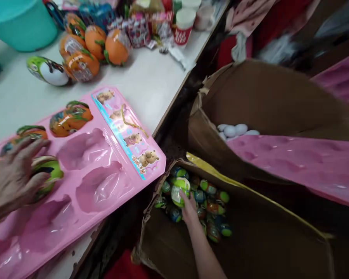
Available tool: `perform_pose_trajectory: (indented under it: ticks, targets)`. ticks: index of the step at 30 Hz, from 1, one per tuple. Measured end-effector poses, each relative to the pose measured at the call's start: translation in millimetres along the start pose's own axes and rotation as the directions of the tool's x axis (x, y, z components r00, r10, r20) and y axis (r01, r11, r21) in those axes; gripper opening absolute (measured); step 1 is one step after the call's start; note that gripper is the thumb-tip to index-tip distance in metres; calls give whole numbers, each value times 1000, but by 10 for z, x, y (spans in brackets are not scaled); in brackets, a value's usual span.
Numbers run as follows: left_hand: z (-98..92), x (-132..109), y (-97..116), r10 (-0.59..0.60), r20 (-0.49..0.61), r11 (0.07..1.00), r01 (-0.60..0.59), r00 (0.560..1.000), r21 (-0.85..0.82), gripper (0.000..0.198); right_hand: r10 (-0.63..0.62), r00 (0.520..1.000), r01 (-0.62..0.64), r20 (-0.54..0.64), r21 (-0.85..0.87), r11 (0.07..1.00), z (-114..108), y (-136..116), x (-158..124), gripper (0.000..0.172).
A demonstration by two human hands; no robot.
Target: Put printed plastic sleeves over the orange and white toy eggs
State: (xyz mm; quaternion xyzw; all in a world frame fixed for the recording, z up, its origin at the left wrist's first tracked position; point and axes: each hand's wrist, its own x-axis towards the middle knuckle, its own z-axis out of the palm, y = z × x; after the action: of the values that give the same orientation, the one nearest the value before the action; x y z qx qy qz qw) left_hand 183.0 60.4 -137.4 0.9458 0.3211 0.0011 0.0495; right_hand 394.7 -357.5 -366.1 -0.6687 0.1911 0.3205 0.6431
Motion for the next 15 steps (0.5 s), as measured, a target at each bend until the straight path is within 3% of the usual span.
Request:
perform_pose_trajectory:
  ticks: [2,4,5,6,8,9,10,12,13,15]
  targets:
    - [-191,-97,309,61,-189,998,-64,980,-10,76,2,999,0,-38,34,999,-22,-507,-585,73]
    - [-386,-292,808,18,-486,1000,-28,874,-12,88,-67,992,63,-108,-47,997,122,-998,-1150,79]
    - [-470,-398,1105,20,-491,995,-68,871,-79,84,-130,983,115,-127,-118,986,262,-1209,-1412,80]
    - [-542,-488,1407,47,-431,968,-148,901,-205,77,-207,972,185,-113,-177,967,438,-1387,-1658,80]
    - [-672,-580,1915,108,-224,843,-208,969,-497,83,-338,940,341,48,-200,919,848,-1635,-2092,75]
    - [-742,-574,2071,69,-173,787,-159,983,-596,89,-385,908,411,167,-168,896,1053,-1711,-2267,69]
    - [-820,-534,2138,-45,-143,745,-62,989,-664,91,-416,863,464,288,-124,877,1244,-1766,-2398,62]
    - [-974,-364,2007,-198,-51,693,103,979,-713,82,-452,743,549,493,-65,833,1560,-1855,-2491,49]
    - [-1030,-241,1838,-231,-10,689,157,973,-708,75,-468,669,609,578,-66,790,1684,-1907,-2443,45]
    - [-1054,51,1419,-179,47,727,165,983,-667,65,-533,531,772,658,-116,626,1884,-2048,-2168,40]
